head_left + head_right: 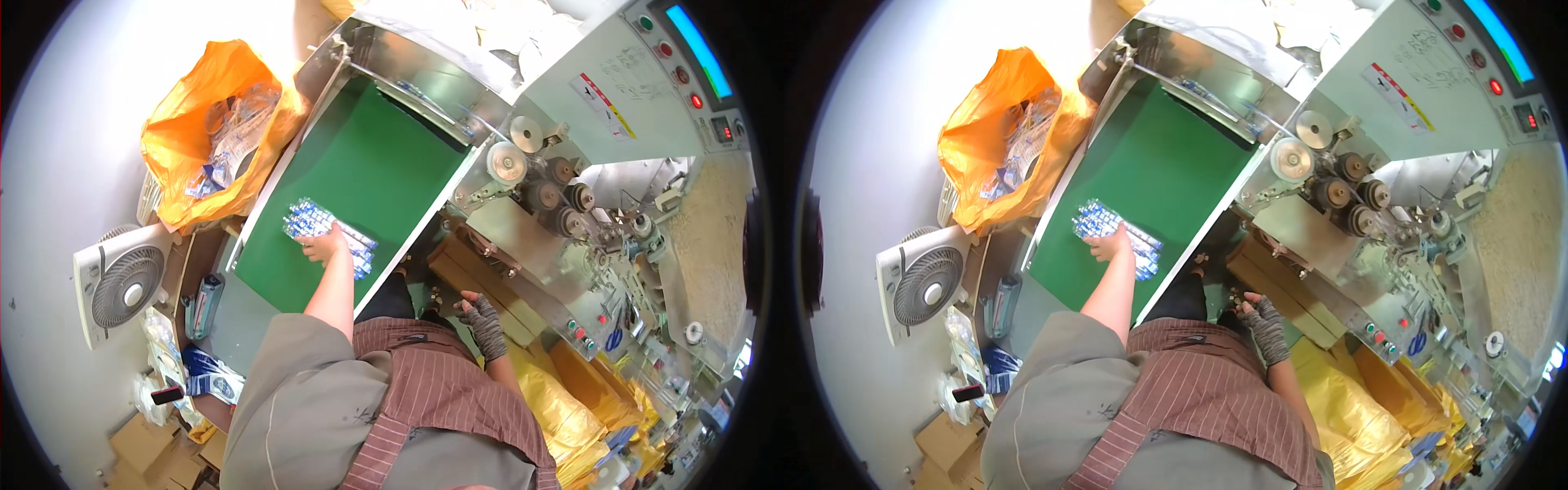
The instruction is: Manually packaging bundles of stick-like products into plastic bags at a manufacturing station.
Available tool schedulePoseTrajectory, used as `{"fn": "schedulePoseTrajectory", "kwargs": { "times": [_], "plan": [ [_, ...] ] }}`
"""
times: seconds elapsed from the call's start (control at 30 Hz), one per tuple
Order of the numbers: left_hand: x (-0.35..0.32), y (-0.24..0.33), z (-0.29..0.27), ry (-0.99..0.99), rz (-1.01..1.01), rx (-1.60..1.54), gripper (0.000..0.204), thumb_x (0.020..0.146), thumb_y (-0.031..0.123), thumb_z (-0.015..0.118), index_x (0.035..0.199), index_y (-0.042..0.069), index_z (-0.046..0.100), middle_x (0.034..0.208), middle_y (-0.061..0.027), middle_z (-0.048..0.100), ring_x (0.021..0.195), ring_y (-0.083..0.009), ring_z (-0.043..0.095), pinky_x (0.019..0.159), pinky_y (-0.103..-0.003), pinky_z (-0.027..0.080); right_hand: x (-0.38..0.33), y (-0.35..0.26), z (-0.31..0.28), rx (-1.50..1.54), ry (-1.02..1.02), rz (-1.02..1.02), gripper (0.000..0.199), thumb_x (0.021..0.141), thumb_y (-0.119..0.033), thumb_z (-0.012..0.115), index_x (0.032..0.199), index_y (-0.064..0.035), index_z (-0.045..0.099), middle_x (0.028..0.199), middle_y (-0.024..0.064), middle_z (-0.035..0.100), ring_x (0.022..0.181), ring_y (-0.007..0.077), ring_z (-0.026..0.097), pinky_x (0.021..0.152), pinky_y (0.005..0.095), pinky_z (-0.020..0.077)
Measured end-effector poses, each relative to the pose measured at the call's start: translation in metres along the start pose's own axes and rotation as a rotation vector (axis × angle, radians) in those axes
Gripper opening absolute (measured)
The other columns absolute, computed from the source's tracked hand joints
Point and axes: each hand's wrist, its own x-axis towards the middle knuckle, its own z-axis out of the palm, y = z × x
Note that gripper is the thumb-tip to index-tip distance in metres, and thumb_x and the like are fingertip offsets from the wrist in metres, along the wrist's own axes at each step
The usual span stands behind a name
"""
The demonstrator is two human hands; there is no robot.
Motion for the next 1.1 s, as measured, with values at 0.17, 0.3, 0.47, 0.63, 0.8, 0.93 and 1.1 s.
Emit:
{"fn": "schedulePoseTrajectory", "kwargs": {
  "times": [0.17,0.3,0.47,0.63,0.8,0.93,1.1],
  "plan": [
    [-0.001,-0.002,-0.005,0.049,0.037,-0.028,0.106,0.066,0.036,0.075,0.142,0.007,0.008,0.127,-0.0218,0.034,0.116,-0.037,0.037,0.088,-0.053,0.042,-0.002,-0.002,0.0,0.045,0.014,-0.002,0.03,0.09,-0.018,0.054,0.116,-0.0043,0.051,0.093,0.0054,0.063,0.08,0.0105,0.057,0.071,0.0238,0.0462],
    [0.001,-0.003,-0.009,0.08,0.056,-0.027,0.098,0.068,0.027,0.072,0.141,0.002,0.011,0.125,-0.0247,0.035,0.113,-0.0384,0.039,0.089,-0.05,0.044,0.001,0.003,-0.002,0.052,0.027,0.007,0.028,0.09,-0.017,0.054,0.115,-0.0038,0.051,0.092,0.0056,0.063,0.08,0.0106,0.058,0.069,0.0228,0.0459],
    [0.0,-0.008,-0.013,0.07,0.107,-0.021,0.088,0.072,0.015,0.067,0.14,0.001,0.012,0.125,-0.0259,0.035,0.116,-0.0396,0.037,0.093,-0.047,0.044,0.002,0.002,-0.001,0.059,0.047,0.045,0.026,0.09,-0.014,0.054,0.114,-0.0043,0.051,0.09,0.0045,0.061,0.078,0.0097,0.056,0.069,0.0216,0.0455],
    [0.005,-0.011,-0.025,0.088,0.079,0.019,0.09,0.071,0.016,0.068,0.14,0.001,0.012,0.125,-0.0249,0.036,0.114,-0.0394,0.041,0.093,-0.047,0.043,0.004,0.002,0.001,0.052,0.069,0.035,0.026,0.09,-0.015,0.054,0.113,-0.0036,0.052,0.092,0.0064,0.062,0.078,0.011,0.059,0.069,0.0238,0.0467],
    [0.019,-0.013,-0.025,0.101,-0.012,0.083,0.092,0.069,0.019,0.07,0.14,0.004,0.014,0.125,-0.0234,0.038,0.112,-0.0406,0.044,0.094,-0.046,0.043,0.007,-0.001,-0.002,0.097,0.087,0.045,0.028,0.09,-0.015,0.054,0.115,-0.0041,0.051,0.092,0.0067,0.062,0.078,0.0116,0.059,0.068,0.0231,0.0467],
    [0.027,-0.016,-0.026,0.133,-0.043,0.154,0.09,0.069,0.019,0.07,0.139,0.005,0.015,0.124,-0.0225,0.041,0.107,-0.0392,0.049,0.093,-0.045,0.044,0.009,-0.001,-0.003,0.131,0.112,0.042,0.028,0.09,-0.015,0.054,0.115,-0.0041,0.051,0.091,0.0068,0.063,0.077,0.0116,0.059,0.068,0.023,0.0465],
    [0.035,-0.019,-0.03,0.137,-0.116,0.158,0.08,0.074,0.011,0.063,0.139,0.005,0.017,0.123,-0.0225,0.042,0.11,-0.0382,0.049,0.092,-0.043,0.047,0.009,-0.001,-0.005,0.139,0.135,0.036,0.028,0.09,-0.015,0.054,0.115,-0.0037,0.05,0.091,0.0074,0.063,0.076,0.011,0.058,0.067,0.0224,0.0463]
  ]
}}
